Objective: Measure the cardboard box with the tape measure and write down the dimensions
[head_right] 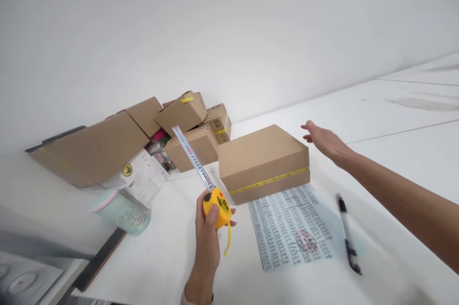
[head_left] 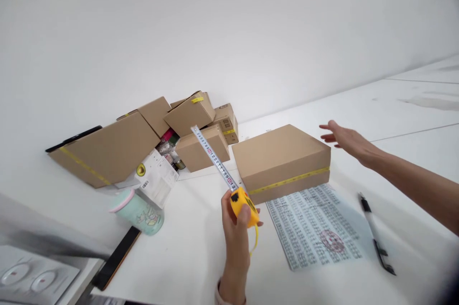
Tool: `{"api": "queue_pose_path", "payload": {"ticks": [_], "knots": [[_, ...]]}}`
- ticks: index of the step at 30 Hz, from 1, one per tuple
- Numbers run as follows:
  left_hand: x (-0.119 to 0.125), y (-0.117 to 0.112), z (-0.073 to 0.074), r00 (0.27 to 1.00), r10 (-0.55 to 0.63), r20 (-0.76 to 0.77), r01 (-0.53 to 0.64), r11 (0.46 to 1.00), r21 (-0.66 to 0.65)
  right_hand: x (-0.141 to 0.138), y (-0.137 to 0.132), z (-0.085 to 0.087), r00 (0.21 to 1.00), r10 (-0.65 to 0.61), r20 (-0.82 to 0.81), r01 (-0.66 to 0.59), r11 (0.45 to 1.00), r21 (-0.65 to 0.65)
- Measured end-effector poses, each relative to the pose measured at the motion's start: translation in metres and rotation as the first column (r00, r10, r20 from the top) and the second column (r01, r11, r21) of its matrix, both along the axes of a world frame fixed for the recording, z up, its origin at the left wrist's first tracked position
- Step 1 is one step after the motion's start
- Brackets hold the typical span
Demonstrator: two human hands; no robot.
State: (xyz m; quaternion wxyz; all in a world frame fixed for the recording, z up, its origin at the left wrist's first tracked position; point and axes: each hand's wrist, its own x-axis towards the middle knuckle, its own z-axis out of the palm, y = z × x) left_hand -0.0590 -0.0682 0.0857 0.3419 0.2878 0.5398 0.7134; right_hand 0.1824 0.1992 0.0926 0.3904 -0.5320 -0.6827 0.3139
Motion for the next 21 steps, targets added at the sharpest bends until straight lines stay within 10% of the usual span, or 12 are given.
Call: {"api": "queue_pose_path", "payload": {"ticks": [4, 11, 21], "knots": [[-0.023, 0.017, 0.006, 0.984, -0.174, 0.031, 0.175, 0.984, -0.02, 0.003, -0.032, 0.006, 0.972, 0.192, -0.136, -0.213, 0.963, -0.167], [-0.046, 0.045, 0.067, 0.966, -0.256, -0.033, 0.258, 0.961, 0.099, -0.018, -0.044, 0.074, 0.945, -0.022, 0.327, 0.006, 0.999, 0.051], [-0.034, 0.047, 0.055, 0.967, -0.226, -0.117, 0.24, 0.963, 0.124, -0.063, -0.001, 0.051, 0.901, -0.21, 0.379, -0.019, 0.854, 0.52]]}}
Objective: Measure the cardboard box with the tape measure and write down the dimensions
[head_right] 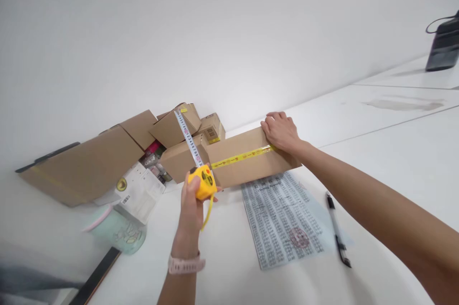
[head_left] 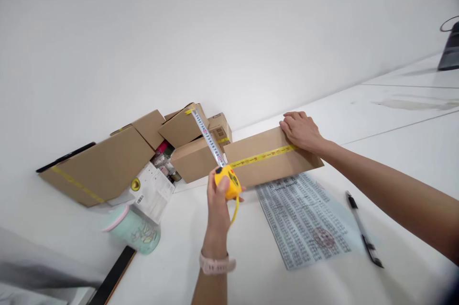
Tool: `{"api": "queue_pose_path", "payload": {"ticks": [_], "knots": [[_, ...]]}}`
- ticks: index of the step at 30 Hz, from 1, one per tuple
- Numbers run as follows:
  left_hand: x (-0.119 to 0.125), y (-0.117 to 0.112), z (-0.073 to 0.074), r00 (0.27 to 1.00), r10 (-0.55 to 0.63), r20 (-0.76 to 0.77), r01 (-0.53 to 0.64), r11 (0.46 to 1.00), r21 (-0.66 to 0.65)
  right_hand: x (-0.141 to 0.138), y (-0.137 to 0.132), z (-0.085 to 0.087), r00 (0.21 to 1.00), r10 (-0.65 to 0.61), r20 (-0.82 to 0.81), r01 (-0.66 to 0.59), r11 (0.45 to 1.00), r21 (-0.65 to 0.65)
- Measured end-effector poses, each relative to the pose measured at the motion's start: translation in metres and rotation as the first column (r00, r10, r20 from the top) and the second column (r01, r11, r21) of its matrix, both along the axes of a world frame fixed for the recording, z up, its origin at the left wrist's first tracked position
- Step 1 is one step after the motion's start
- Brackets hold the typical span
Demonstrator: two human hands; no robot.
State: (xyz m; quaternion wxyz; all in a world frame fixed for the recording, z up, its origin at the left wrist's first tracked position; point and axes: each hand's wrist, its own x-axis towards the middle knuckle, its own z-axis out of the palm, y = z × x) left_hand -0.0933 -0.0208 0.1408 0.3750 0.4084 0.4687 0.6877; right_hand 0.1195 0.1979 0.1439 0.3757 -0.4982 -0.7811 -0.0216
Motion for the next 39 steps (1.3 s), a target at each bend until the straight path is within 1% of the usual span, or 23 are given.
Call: {"api": "queue_pose_path", "payload": {"ticks": [1, 3, 5, 6, 8, 11, 15, 19, 26, 31, 34, 39], "knots": [[0.01, -0.005, -0.006, 0.999, -0.033, -0.011, 0.033, 0.999, 0.012, -0.002, 0.004, 0.0, 1.0, 0.022, 0.004, -0.022, 0.999, 0.027], [0.032, -0.013, -0.021, 0.987, -0.161, 0.0, 0.161, 0.987, -0.02, -0.005, 0.01, 0.001, 0.997, 0.069, 0.019, -0.07, 0.995, 0.067], [0.054, -0.016, -0.038, 0.954, -0.298, 0.027, 0.299, 0.951, -0.083, -0.007, 0.015, 0.001, 0.995, 0.096, 0.026, -0.098, 0.991, 0.096], [0.064, -0.015, -0.046, 0.937, -0.347, 0.039, 0.349, 0.931, -0.108, -0.008, 0.017, 0.001, 0.994, 0.105, 0.025, -0.107, 0.988, 0.11], [0.077, -0.011, -0.059, 0.913, -0.403, 0.063, 0.407, 0.903, -0.139, -0.009, 0.019, 0.0, 0.992, 0.123, 0.02, -0.124, 0.983, 0.133], [0.084, -0.002, -0.07, 0.904, -0.413, 0.112, 0.427, 0.89, -0.161, -0.011, 0.022, -0.001, 0.986, 0.16, 0.041, -0.165, 0.972, 0.167], [0.085, 0.004, -0.074, 0.907, -0.39, 0.156, 0.414, 0.894, -0.173, -0.012, 0.024, -0.001, 0.973, 0.147, 0.18, -0.187, 0.955, 0.229], [0.09, 0.003, -0.078, 0.907, -0.375, 0.191, 0.409, 0.891, -0.194, -0.013, 0.025, 0.002, 0.954, 0.135, 0.267, -0.199, 0.953, 0.228], [0.1, -0.004, -0.086, 0.89, -0.376, 0.258, 0.43, 0.881, -0.199, -0.012, 0.03, 0.001, 0.941, 0.164, 0.296, -0.233, 0.948, 0.215], [0.101, -0.004, -0.092, 0.882, -0.407, 0.236, 0.452, 0.873, -0.183, -0.013, 0.033, -0.002, 0.934, 0.155, 0.322, -0.234, 0.947, 0.221], [0.102, -0.002, -0.099, 0.883, -0.41, 0.229, 0.455, 0.869, -0.196, -0.012, 0.033, -0.003, 0.934, 0.152, 0.324, -0.231, 0.947, 0.221], [0.104, 0.002, -0.114, 0.907, -0.37, 0.2, 0.412, 0.877, -0.246, -0.011, 0.03, -0.004, 0.937, 0.152, 0.314, -0.233, 0.943, 0.239]]}}
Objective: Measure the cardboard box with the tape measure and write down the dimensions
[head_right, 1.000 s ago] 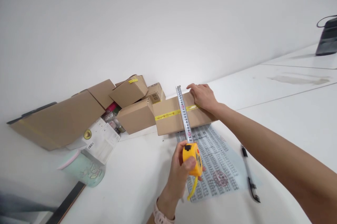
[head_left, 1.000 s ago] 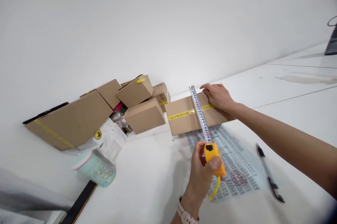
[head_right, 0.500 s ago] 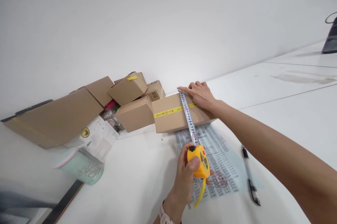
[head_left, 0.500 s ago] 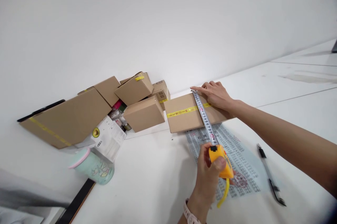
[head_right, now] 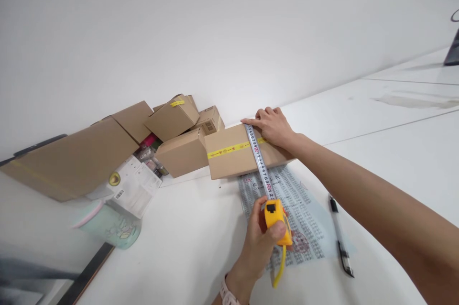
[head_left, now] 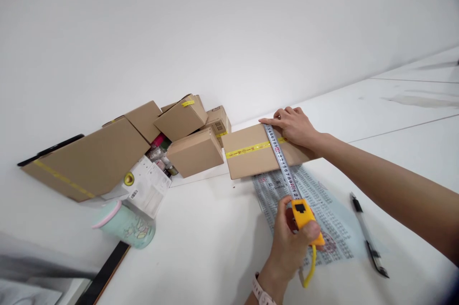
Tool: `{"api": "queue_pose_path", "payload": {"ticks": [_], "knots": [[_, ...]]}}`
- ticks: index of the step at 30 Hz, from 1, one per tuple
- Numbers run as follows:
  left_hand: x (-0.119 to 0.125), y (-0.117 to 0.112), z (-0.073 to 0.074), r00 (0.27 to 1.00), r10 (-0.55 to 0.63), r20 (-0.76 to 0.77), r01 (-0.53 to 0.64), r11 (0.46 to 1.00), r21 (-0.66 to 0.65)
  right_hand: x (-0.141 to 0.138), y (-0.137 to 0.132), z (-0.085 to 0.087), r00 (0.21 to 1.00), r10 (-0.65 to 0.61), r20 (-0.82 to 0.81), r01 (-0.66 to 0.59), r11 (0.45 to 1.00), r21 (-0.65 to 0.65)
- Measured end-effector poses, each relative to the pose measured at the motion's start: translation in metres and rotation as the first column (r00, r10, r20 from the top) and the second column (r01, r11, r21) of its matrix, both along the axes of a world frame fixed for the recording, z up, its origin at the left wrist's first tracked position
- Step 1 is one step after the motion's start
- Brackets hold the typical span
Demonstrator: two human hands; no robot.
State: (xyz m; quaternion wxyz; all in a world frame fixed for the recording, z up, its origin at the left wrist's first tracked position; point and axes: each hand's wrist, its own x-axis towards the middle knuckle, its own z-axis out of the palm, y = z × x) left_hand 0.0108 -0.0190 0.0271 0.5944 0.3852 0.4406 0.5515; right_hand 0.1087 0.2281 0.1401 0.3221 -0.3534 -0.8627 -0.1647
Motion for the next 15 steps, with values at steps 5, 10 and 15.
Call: {"api": "queue_pose_path", "payload": {"ticks": [5, 10, 15], "knots": [[0.0013, 0.0015, -0.0065, 1.0, 0.01, -0.007, -0.01, 1.0, 0.016, 0.0005, -0.0018, 0.0003, 1.0, -0.004, 0.006, 0.004, 1.0, -0.007], [0.0019, 0.0016, -0.0083, 1.0, 0.02, -0.011, -0.019, 1.0, 0.016, 0.0001, -0.0013, 0.0002, 1.0, 0.003, -0.015, -0.003, 1.0, -0.017], [0.0023, 0.0033, -0.0078, 1.0, 0.005, -0.006, -0.005, 0.999, 0.037, 0.0011, -0.003, 0.0005, 1.0, 0.002, -0.005, -0.002, 1.0, -0.007]]}}
